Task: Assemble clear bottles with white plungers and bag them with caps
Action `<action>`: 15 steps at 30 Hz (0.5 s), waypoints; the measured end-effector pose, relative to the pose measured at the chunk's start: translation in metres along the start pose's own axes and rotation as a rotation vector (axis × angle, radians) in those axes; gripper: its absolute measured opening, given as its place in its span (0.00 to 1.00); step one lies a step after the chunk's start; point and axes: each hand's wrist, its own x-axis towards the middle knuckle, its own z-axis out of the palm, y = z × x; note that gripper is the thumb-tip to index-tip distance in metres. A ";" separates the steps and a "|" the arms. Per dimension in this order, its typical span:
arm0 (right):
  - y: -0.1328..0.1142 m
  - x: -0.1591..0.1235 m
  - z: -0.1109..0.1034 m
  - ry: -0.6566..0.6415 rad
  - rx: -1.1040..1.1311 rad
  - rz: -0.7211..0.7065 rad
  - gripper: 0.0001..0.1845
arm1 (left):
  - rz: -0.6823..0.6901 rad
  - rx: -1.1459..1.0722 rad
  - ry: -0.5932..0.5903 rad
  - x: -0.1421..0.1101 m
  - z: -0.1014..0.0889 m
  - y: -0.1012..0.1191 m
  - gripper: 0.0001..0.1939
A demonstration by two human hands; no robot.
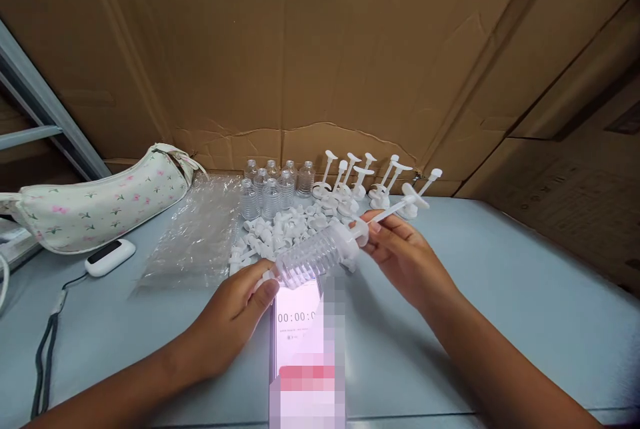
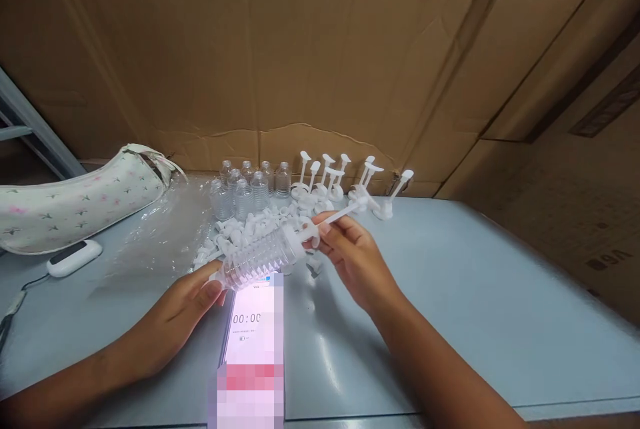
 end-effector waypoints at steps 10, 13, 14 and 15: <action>0.005 -0.009 0.003 -0.056 0.044 0.027 0.09 | -0.086 -0.118 -0.054 -0.001 0.001 -0.007 0.18; 0.007 -0.010 0.006 -0.065 0.031 0.029 0.12 | -0.095 -0.223 -0.082 -0.001 0.000 -0.006 0.19; 0.008 -0.011 0.007 -0.065 0.031 0.035 0.12 | -0.099 -0.245 -0.086 -0.001 -0.001 -0.005 0.20; 0.009 -0.011 0.008 -0.062 0.032 0.044 0.12 | -0.102 -0.257 -0.084 -0.001 -0.001 -0.004 0.21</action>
